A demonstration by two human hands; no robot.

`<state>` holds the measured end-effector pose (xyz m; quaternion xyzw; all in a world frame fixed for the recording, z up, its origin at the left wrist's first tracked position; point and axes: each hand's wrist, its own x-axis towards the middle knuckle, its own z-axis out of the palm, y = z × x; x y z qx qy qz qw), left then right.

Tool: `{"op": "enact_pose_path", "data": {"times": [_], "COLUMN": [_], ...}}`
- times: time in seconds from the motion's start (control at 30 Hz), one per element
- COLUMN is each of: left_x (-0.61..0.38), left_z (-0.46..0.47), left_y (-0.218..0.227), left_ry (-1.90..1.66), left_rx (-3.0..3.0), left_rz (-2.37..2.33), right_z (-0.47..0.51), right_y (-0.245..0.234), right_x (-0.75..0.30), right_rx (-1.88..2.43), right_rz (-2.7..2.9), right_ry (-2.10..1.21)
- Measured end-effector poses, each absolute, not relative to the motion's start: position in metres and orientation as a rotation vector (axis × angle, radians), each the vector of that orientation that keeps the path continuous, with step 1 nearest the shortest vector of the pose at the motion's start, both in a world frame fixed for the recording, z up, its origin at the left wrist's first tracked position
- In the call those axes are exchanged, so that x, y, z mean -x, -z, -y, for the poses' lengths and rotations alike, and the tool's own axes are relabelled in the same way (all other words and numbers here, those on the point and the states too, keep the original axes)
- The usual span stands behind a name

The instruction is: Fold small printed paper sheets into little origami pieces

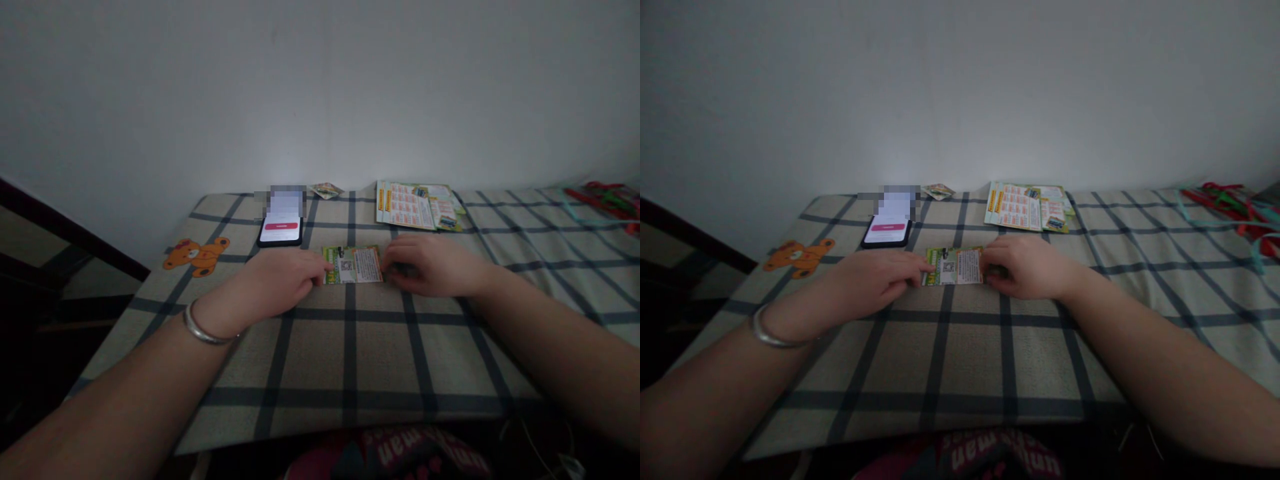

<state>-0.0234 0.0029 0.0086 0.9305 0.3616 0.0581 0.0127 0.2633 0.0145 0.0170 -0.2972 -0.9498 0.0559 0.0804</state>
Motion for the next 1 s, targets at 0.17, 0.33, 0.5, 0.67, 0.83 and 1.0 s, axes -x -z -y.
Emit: {"op": "enact_pose_path", "data": {"times": [0.17,0.33,0.5,0.67,0.83,1.0], "left_x": [0.019,0.012,0.005,0.004,0.007,0.010], "left_z": [-0.002,0.006,0.017,0.015,0.006,0.003], "left_y": [-0.006,-0.005,-0.004,-0.002,-0.001,0.002], "left_ry": [-0.229,-0.187,-0.136,-0.176,-0.189,-0.361], "left_rx": [-2.963,-3.016,-3.143,-3.183,-3.096,-3.010], "left_rz": [-1.104,-1.165,-1.212,-1.277,-1.270,-1.124], "right_z": [-0.017,-0.016,-0.011,-0.009,-0.011,-0.013], "right_y": [-0.005,-0.001,-0.004,-0.001,0.000,-0.003], "right_x": [-0.257,-0.256,-0.253,-0.249,-0.252,-0.256], "right_rx": [0.785,0.746,0.810,0.792,0.726,0.445], "right_rz": [2.789,2.764,2.756,2.753,2.699,2.701], "right_ry": [-0.149,-0.193,-0.178,-0.110,-0.108,-0.286]}}
